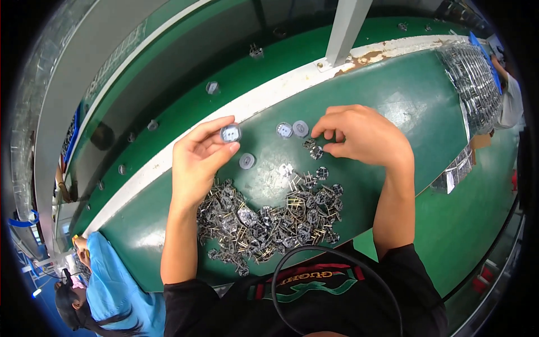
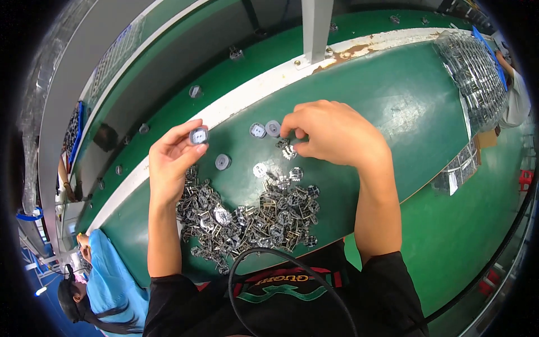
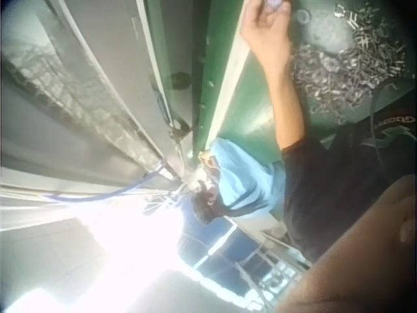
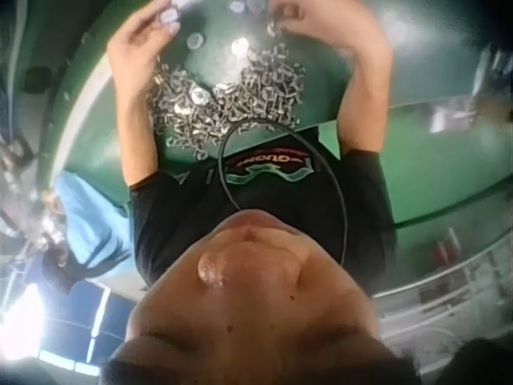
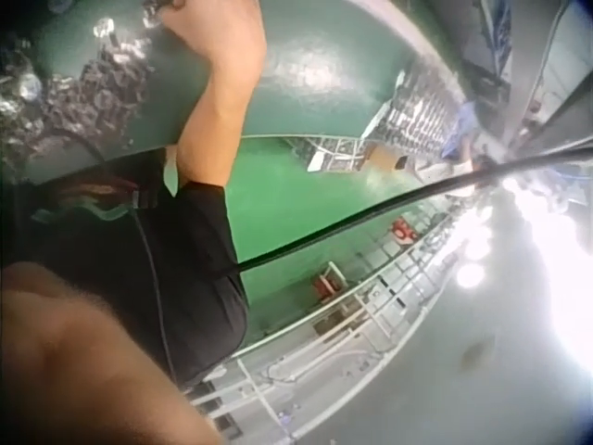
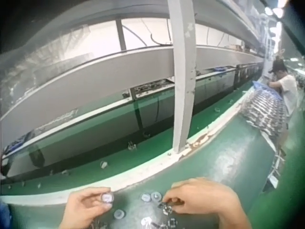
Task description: The person assembles small plastic housings with metal clips by hand at a factory workbench, creating finished assemblies.
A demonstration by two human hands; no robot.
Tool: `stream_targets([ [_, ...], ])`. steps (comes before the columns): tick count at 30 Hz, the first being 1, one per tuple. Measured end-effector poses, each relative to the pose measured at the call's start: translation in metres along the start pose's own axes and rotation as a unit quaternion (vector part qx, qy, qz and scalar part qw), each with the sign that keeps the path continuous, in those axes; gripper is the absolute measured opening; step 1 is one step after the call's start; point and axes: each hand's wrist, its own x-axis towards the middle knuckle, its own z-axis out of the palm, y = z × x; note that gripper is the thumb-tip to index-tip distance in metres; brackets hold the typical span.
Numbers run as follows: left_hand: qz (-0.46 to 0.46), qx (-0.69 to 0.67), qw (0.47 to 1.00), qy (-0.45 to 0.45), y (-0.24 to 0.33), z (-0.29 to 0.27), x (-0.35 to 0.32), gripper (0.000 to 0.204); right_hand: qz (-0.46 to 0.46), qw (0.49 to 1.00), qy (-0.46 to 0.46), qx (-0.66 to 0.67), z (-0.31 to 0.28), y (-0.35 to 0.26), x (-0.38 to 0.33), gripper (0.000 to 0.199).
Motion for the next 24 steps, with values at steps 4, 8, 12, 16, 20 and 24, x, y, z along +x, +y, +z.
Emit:
stream_targets([
  [4, 0.004, -0.05, 0.999, -0.007, -0.01, -0.005, -0.021, 0.043, -0.066, 0.996, -0.028, -0.044, 0.022, 0.007, 0.012, 0.016],
  [8, -0.004, -0.057, 0.998, -0.038, -0.017, -0.007, -0.031, 0.039, -0.092, 0.995, -0.03, 0.026, 0.024, -0.003, 0.02, 0.017],
  [12, -0.067, -0.164, 0.983, -0.051, -0.011, 0.008, -0.034, 0.037, -0.166, 0.954, 0.055, 0.242, 0.04, -0.018, 0.024, 0.024],
  [16, -0.097, -0.301, 0.944, -0.091, -0.022, 0.009, -0.041, 0.035, -0.226, 0.941, 0.096, 0.234, 0.063, -0.035, 0.027, 0.027],
  [20, -0.097, -0.276, 0.951, -0.101, -0.017, 0.007, -0.045, 0.034, -0.221, 0.934, 0.19, 0.205, 0.072, -0.035, 0.032, 0.029],
  [24, -0.073, -0.226, 0.966, -0.106, -0.019, 0.005, -0.044, 0.035, -0.275, 0.91, 0.276, 0.142, 0.074, -0.037, 0.035, 0.027],
])
